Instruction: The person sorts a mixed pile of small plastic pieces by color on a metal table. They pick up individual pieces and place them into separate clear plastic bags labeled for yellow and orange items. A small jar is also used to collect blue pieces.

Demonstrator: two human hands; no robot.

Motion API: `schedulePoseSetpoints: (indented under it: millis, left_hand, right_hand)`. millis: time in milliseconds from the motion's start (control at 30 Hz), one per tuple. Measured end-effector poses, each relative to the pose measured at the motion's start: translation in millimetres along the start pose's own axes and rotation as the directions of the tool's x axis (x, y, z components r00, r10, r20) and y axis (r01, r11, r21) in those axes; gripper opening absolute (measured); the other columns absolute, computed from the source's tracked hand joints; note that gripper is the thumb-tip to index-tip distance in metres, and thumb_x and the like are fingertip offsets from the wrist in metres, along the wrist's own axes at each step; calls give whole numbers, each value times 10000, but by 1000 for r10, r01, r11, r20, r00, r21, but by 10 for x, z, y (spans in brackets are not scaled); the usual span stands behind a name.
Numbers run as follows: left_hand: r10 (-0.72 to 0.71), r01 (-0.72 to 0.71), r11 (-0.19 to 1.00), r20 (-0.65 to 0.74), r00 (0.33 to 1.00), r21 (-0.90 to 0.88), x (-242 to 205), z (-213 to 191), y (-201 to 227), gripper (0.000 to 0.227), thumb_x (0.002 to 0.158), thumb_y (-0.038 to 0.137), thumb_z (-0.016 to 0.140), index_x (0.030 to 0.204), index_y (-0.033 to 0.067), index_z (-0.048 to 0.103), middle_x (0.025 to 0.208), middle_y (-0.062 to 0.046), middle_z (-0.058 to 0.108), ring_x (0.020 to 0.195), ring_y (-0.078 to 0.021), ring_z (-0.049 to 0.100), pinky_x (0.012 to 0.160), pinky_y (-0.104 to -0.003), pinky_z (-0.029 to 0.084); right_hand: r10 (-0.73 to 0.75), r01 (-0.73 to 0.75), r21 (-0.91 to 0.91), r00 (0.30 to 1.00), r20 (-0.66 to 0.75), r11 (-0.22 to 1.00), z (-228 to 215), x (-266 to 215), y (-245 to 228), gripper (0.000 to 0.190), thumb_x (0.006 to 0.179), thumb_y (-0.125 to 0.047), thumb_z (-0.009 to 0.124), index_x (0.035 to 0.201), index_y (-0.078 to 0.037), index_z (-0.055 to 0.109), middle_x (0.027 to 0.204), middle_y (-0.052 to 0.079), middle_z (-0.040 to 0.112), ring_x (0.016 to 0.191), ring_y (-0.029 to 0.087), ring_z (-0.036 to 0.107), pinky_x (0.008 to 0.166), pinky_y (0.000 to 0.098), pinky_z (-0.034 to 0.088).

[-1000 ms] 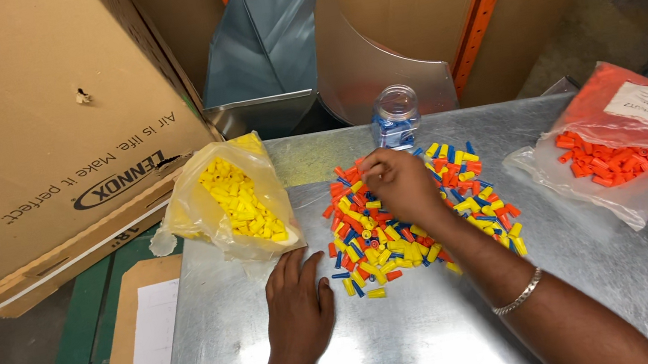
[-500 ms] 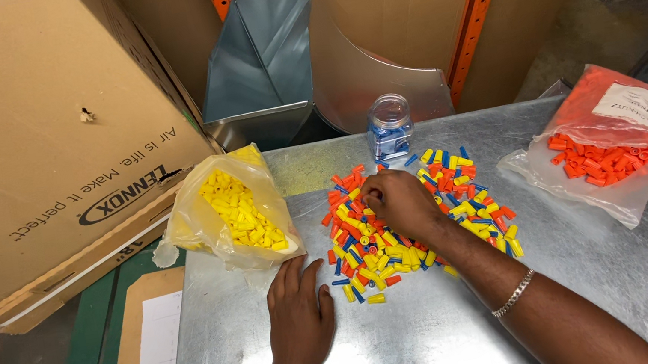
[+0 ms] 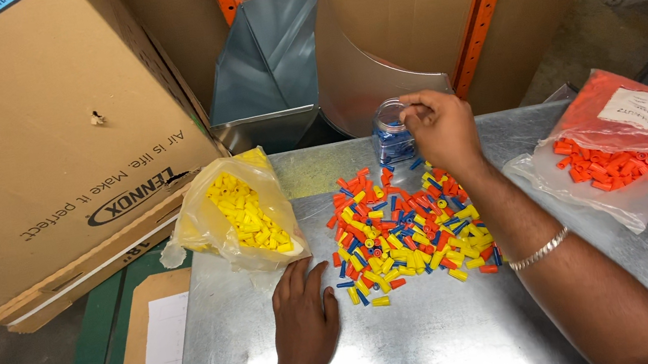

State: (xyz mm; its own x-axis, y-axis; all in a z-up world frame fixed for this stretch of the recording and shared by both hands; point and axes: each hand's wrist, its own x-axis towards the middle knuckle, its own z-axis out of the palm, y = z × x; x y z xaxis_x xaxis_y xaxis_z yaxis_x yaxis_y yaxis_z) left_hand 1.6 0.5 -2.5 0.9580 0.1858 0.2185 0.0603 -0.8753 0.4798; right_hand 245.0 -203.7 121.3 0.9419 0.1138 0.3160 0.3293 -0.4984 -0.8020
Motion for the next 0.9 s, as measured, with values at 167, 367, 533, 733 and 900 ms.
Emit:
schedulePoseSetpoints:
  millis: [167,367,533,733,900]
  left_hand:
    - [-23,23,1000,-134,991,1,-34,24,-3,475,944,210,530,1411,127,524,1284,-79,614,1206,-279,523,979,-451,417]
    - [8,109,886,-250,968,451,172,-7,-202,547,954,414,591,1431,157,516,796,-32,671,679,-240,651,584,-415,501]
    - [122,77,771,-265,956,632,415,-16,-393,199,992,351,582,833,233,595,635,7,633,582,-249,644,558,-418,447]
    - [285,101,764,-474,833,637,790,-612,-571,241,1013,262,624,778,233,579,617,2,572,603,-230,650,558,-370,497]
    - [243,-108,963,-623,744,246,1021,-871,-692,91,1046,217,703,1004,144,670,879,0,660,842,-244,688,800,-357,542]
  right_hand:
    - [-76,75,-20,997,-26,997,-69,-505,108,197,950,-148,684,1127,-84,742,1012,51,753,789,148,628,653,328,526]
    - [-104,101,-49,993,-59,994,-329,-1106,455,165,943,-151,691,1056,-51,760,908,70,749,743,144,644,641,305,521]
    - [46,-34,67,983,-178,997,-507,-1368,639,112,938,-67,718,1039,-28,749,830,35,725,708,85,601,640,230,511]
    - [127,-72,216,960,-251,974,-526,-1498,838,135,900,85,671,981,12,750,671,72,628,548,67,442,510,228,409]
    - [107,-45,222,955,-275,974,-464,-1486,833,114,884,68,683,951,9,755,622,73,610,518,72,453,484,236,410]
